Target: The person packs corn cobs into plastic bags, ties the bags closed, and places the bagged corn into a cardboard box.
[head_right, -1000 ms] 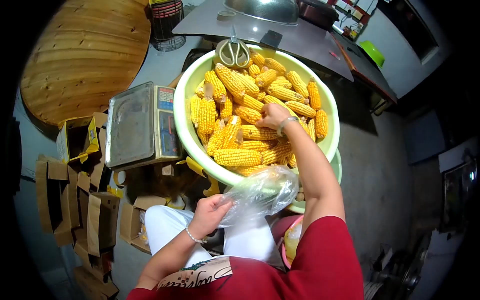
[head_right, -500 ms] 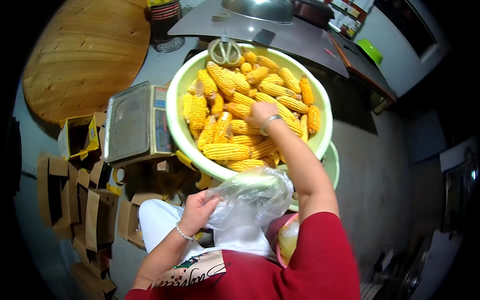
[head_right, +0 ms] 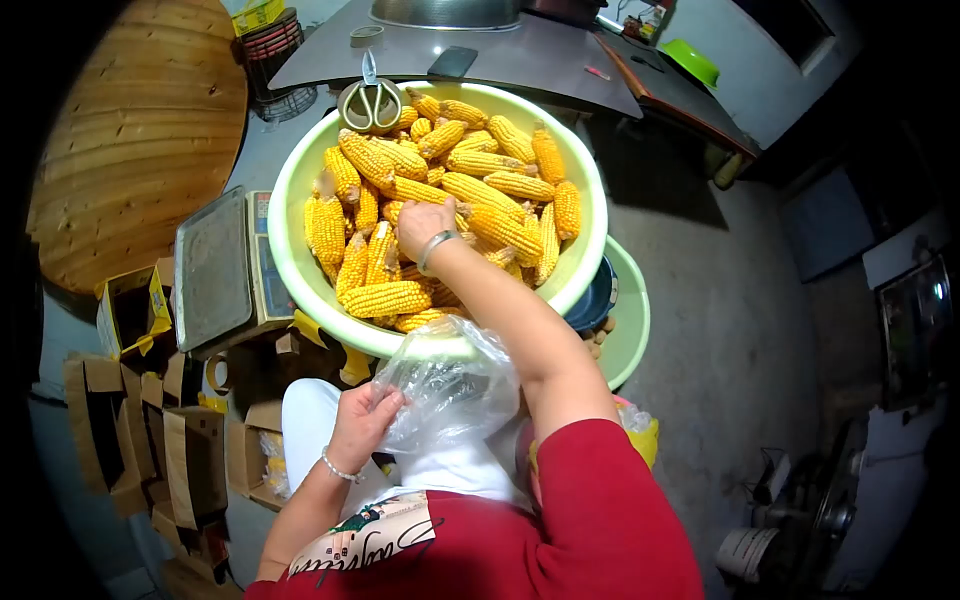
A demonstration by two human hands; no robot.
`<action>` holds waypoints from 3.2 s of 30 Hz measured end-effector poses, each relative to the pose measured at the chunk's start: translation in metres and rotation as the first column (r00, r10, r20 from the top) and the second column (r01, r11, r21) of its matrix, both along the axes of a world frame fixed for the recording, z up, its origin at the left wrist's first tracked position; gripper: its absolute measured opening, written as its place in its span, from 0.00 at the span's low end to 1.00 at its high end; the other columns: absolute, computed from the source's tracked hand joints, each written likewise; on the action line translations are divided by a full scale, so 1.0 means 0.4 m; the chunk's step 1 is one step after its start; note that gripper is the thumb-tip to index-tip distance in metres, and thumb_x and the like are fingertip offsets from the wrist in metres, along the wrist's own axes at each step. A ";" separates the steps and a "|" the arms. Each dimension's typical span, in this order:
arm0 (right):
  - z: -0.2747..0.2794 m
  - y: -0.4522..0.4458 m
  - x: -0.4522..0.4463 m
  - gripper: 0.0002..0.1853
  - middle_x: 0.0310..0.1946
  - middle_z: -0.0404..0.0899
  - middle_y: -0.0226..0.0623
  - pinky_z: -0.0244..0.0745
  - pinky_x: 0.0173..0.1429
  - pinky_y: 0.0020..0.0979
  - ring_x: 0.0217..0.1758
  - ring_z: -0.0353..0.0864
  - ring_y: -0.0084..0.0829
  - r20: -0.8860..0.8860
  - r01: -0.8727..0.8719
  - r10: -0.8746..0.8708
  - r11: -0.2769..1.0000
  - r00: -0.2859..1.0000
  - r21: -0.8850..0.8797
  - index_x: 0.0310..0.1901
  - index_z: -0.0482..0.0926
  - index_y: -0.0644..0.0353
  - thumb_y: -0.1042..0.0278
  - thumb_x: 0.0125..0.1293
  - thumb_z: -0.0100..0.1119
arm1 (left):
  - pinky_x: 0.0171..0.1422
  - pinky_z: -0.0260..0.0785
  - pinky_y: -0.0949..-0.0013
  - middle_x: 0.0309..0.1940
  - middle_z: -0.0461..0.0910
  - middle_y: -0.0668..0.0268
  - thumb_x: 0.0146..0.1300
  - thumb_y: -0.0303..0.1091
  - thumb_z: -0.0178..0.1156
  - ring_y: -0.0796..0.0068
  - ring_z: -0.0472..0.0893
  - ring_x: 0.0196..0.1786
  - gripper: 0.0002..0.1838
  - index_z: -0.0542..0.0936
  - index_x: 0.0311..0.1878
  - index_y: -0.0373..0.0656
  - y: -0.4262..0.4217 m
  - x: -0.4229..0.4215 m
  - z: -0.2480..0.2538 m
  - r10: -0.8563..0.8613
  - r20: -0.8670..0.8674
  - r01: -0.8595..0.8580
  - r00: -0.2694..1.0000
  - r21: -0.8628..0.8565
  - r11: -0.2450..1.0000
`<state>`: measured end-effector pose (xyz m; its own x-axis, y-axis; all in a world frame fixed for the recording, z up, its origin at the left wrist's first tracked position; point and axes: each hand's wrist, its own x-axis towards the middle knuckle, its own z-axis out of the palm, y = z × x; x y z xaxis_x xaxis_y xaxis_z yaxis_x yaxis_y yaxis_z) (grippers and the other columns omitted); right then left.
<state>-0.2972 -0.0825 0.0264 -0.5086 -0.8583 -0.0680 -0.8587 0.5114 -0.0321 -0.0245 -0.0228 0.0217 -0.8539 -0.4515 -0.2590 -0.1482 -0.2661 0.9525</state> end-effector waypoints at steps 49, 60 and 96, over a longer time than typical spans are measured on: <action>0.060 0.217 -0.049 0.16 0.43 0.76 0.42 0.71 0.53 0.37 0.47 0.75 0.40 0.136 -0.472 0.520 0.837 0.843 -0.277 0.46 0.77 0.60 0.69 0.55 0.62 | 0.36 0.64 0.80 0.25 0.76 0.74 0.62 0.33 0.58 0.88 0.70 0.31 0.10 0.80 0.31 0.36 0.048 0.011 -0.004 -0.136 0.041 0.136 0.990 -0.002 0.991; -0.026 0.121 0.108 0.32 0.44 0.71 0.54 0.71 0.51 0.43 0.46 0.76 0.51 0.271 -0.527 0.543 0.839 0.794 -0.139 0.57 0.67 0.59 0.63 0.49 0.66 | 0.28 0.61 0.80 0.18 0.71 0.76 0.65 0.36 0.55 0.89 0.68 0.23 0.12 0.80 0.31 0.37 0.035 -0.005 0.050 -0.166 0.018 0.166 0.986 -0.022 0.986; -0.034 -0.039 0.096 0.26 0.33 0.80 0.55 0.73 0.48 0.42 0.39 0.80 0.49 0.319 -0.243 0.274 0.961 0.907 -0.135 0.36 0.81 0.65 0.44 0.58 0.56 | 0.20 0.48 0.82 0.13 0.66 0.75 0.69 0.39 0.47 0.88 0.58 0.15 0.17 0.77 0.30 0.39 -0.005 -0.008 0.020 -0.013 0.055 0.003 0.998 0.181 0.984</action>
